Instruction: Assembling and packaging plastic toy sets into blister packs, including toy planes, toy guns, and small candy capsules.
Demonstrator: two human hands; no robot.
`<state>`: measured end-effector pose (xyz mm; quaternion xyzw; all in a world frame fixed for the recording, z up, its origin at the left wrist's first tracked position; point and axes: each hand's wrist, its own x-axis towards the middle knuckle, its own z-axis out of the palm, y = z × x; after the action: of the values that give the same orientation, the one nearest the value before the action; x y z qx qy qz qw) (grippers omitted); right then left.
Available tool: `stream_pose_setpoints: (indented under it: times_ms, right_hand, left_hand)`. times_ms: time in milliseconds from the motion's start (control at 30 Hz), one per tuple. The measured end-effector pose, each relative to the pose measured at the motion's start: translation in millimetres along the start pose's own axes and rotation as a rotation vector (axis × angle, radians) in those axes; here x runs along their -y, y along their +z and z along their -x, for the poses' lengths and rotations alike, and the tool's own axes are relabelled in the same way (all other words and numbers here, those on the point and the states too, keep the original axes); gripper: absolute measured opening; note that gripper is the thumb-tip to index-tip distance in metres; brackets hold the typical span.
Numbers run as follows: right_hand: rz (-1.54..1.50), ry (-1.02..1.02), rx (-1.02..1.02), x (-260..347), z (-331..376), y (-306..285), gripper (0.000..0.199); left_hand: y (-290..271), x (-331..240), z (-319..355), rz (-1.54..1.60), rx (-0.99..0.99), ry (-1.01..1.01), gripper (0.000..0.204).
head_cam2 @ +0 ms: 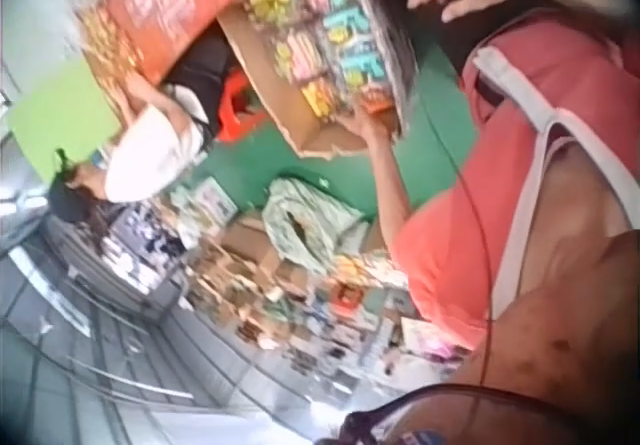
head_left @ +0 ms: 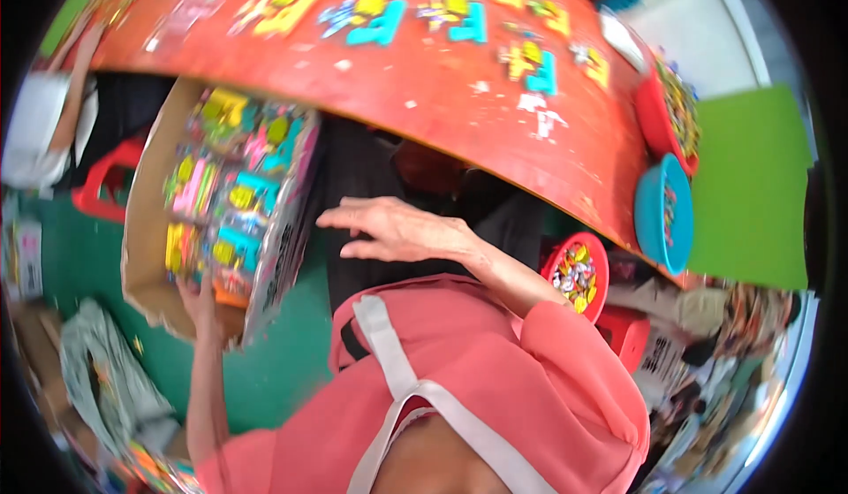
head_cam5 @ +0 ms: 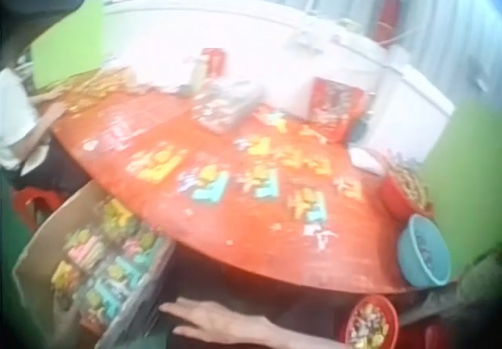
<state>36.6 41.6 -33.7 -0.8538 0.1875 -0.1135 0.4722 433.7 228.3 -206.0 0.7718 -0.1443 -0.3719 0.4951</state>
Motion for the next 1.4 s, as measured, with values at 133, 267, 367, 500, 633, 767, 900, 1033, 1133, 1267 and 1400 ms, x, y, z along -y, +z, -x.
stream_pose_setpoints:
  times_ms: [133,267,367,500,633,767,900,1033,1133,1267,1400]
  right_hand:
    - [-0.003,0.097,-0.203,14.2,48.7,-36.9,0.037]
    - [0.028,0.251,-0.637,12.0,105.3,-87.3,0.028]
    - [-0.002,0.42,-1.054,-34.0,166.6,-155.1,0.029]
    - [0.292,0.656,-1.509,-110.5,266.8,-258.4,0.043]
    - [0.193,0.92,-1.562,-179.2,323.8,-311.5,0.044]
    - [-0.168,0.905,-1.462,-200.0,311.2,-326.3,0.033]
    - [-0.422,0.707,-1.433,-218.3,305.7,-316.7,0.023]
    - [-0.584,0.625,-1.482,-215.3,299.0,-305.6,0.021]
    - [-0.648,0.536,-1.55,-209.3,301.2,-296.8,0.021]
    - [-0.731,0.444,-1.521,-196.3,315.1,-271.6,0.022]
    - [-0.685,0.468,-1.531,-163.6,330.7,-215.1,0.021]
  left_hand:
    - [54.9,-50.1,10.5,0.033,0.04,0.362,0.071]
    - [124.9,-123.8,63.8,0.028,0.358,0.352,0.06]
    - [188.1,-169.2,106.7,0.045,0.587,0.315,0.052]
    - [276.2,-211.5,146.6,-0.03,0.913,0.476,0.049]
    - [365.5,-234.7,172.5,-0.309,1.001,1.04,0.048]
    - [448.7,-247.8,166.4,-0.488,0.94,1.574,0.053]
    - [503.1,-252.7,161.5,-0.546,0.931,1.707,0.053]
    - [523.6,-255.3,158.2,-0.623,0.912,1.764,0.044]
    - [537.0,-252.1,156.1,-0.614,0.874,1.837,0.034]
    - [541.8,-251.5,156.6,-0.536,0.891,1.771,0.031]
    - [516.1,-255.2,165.4,-0.47,0.869,1.783,0.024]
